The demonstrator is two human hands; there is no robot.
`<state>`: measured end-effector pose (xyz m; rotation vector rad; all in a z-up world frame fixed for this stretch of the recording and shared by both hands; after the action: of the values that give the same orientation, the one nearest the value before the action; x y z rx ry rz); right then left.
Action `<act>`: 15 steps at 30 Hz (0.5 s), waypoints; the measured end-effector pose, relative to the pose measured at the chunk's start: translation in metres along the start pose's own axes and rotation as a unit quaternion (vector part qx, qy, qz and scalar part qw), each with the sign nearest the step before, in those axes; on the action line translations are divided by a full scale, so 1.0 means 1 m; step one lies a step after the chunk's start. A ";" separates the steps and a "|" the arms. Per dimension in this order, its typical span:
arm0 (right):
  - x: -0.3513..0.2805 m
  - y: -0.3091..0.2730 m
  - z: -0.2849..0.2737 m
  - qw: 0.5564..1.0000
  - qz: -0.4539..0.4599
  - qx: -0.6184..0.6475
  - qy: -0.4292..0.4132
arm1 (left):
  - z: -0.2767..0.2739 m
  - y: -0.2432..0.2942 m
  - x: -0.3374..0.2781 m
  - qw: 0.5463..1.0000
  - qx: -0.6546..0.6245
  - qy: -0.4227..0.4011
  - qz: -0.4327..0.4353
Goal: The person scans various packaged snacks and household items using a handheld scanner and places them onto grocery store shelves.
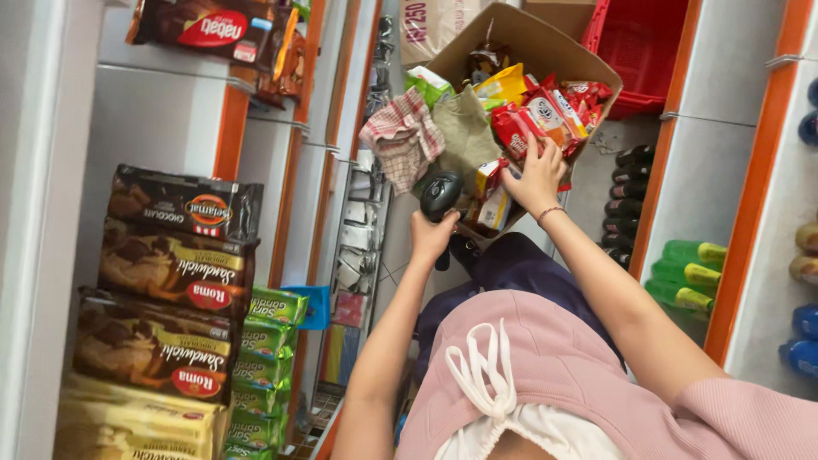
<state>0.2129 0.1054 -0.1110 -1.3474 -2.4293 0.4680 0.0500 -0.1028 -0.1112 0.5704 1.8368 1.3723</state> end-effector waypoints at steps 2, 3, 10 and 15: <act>0.010 0.017 -0.006 0.998 0.008 -0.057 0.004 | 0.020 -0.008 0.012 1.000 0.004 -0.022 0.005; 0.014 0.030 0.003 0.996 0.021 -0.041 -0.080 | 0.031 -0.008 0.016 0.999 0.005 -0.037 0.012; 0.007 0.078 0.031 0.979 0.095 -0.007 -0.181 | 0.097 0.005 0.040 0.990 -0.035 -0.137 0.015; 0.014 0.099 0.034 0.970 0.126 0.145 -0.151 | 0.112 0.027 0.045 0.983 0.068 -0.134 0.104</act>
<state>0.2655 0.1628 -0.1827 -1.5494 -2.2972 1.1211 0.1085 0.0067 -0.1144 0.9927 1.6937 1.2376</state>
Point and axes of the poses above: each hand's wrist, its own x-axis towards the middle knuckle, its own z-axis out of the palm, y = z × x, the point moved 8 cm from there along x, towards the middle knuckle, and after that the axes turned 4 degrees about -y, right-handed, at the moved point
